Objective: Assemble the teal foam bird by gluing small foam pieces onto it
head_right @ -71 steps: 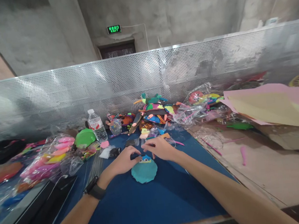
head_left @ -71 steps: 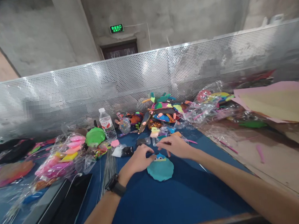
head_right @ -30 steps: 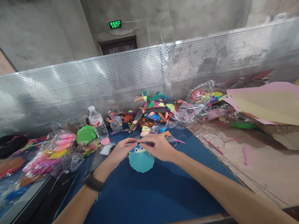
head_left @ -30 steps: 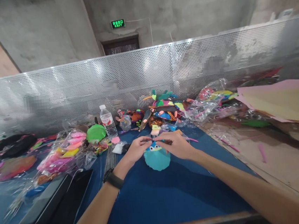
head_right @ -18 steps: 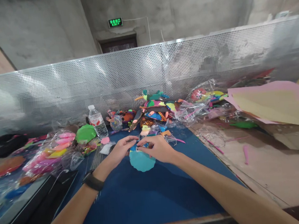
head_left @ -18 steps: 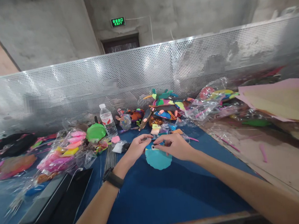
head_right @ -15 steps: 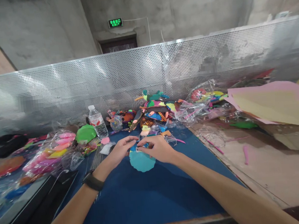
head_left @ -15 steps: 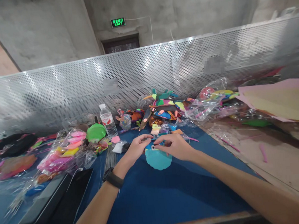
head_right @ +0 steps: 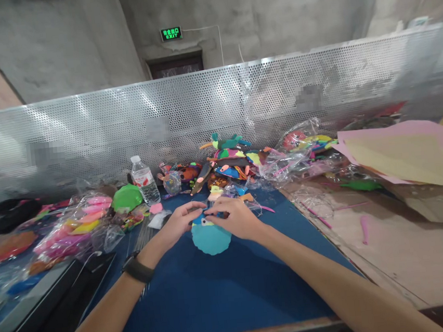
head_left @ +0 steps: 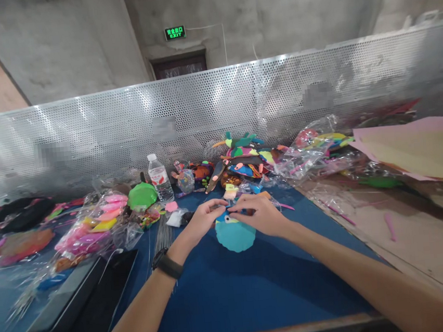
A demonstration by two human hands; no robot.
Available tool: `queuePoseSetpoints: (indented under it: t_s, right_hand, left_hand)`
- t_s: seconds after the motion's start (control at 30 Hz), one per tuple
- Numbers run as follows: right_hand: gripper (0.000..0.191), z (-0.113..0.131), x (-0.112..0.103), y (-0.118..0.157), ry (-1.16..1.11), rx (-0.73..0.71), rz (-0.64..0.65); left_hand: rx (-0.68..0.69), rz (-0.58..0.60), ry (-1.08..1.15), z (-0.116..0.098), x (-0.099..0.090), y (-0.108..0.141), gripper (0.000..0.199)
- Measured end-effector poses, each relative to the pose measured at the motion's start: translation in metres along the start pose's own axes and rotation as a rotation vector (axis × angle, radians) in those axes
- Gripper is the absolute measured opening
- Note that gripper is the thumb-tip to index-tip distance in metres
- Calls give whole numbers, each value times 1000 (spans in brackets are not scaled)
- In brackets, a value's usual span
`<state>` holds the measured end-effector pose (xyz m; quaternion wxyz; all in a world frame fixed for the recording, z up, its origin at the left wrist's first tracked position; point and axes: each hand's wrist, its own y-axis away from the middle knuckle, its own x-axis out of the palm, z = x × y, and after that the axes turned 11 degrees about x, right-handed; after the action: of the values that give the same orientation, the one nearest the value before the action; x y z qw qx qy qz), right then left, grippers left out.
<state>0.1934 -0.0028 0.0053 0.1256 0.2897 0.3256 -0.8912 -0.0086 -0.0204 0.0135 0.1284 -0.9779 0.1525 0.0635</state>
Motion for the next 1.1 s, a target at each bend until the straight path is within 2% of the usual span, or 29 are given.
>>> queuePoseSetpoints:
  t_s: [0.4,0.7,1.1]
  right_hand:
    - [20,0,3,1,-50,9,-50]
    - [19,0,3,1,-25,7,-72]
    - [23,4,2,1,-7,39,-65]
  left_hand:
    - [48,46,-40,3,-3,0,34]
    - [31,39,9,-1,1,1,38]
    - [71,3,11,-10,6,2,28]
